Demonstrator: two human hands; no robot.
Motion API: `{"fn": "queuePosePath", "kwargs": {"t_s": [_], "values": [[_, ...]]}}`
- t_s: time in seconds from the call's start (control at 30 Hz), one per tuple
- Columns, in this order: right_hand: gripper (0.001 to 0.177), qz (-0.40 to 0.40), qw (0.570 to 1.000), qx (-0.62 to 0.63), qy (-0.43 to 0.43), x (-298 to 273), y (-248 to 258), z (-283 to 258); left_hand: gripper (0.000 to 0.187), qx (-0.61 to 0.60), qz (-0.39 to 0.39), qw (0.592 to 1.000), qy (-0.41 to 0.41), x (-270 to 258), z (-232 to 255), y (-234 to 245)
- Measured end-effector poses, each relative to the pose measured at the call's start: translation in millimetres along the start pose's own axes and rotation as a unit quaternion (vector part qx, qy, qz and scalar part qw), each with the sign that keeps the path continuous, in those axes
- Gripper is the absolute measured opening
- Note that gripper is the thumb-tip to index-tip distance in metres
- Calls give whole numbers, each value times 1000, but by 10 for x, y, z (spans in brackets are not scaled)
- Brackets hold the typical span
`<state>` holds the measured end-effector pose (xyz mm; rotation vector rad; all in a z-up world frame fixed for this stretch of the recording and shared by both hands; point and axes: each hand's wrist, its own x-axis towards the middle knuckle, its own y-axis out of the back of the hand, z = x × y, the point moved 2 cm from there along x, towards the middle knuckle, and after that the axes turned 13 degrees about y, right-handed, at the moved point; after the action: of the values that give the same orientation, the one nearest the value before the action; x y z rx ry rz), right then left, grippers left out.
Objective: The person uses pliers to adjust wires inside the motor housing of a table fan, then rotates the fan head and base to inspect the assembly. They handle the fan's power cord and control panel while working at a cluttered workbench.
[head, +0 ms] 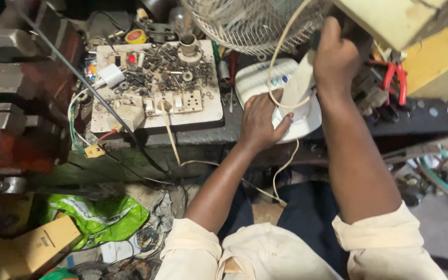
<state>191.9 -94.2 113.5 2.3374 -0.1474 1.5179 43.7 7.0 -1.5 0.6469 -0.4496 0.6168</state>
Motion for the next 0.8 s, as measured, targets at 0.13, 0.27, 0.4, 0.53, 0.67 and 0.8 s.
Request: {"fn": "queuePosePath", "kwargs": {"t_s": [0.13, 0.27, 0.4, 0.53, 0.67, 0.8], "values": [[37, -60, 997, -28, -43, -74, -34, 225, 61, -10, 6, 1000, -1, -30, 15, 6], [46, -44, 999, -1, 1, -73, -86, 273, 59, -7, 14, 1000, -13, -11, 57, 27], [46, -17, 995, 92, -43, -168, -169, 295, 47, 6, 42, 999, -27, -210, 183, 149], [47, 22, 993, 84, 80, -184, -235, 319, 33, -48, 69, 996, -34, -456, 568, 412], [41, -21, 996, 84, 29, -364, -297, 564, 39, -145, 66, 987, 0, -50, 860, 477], [34, -116, 968, -104, 195, -250, -317, 733, 58, -158, 68, 985, 28, 649, 1144, 384]]}}
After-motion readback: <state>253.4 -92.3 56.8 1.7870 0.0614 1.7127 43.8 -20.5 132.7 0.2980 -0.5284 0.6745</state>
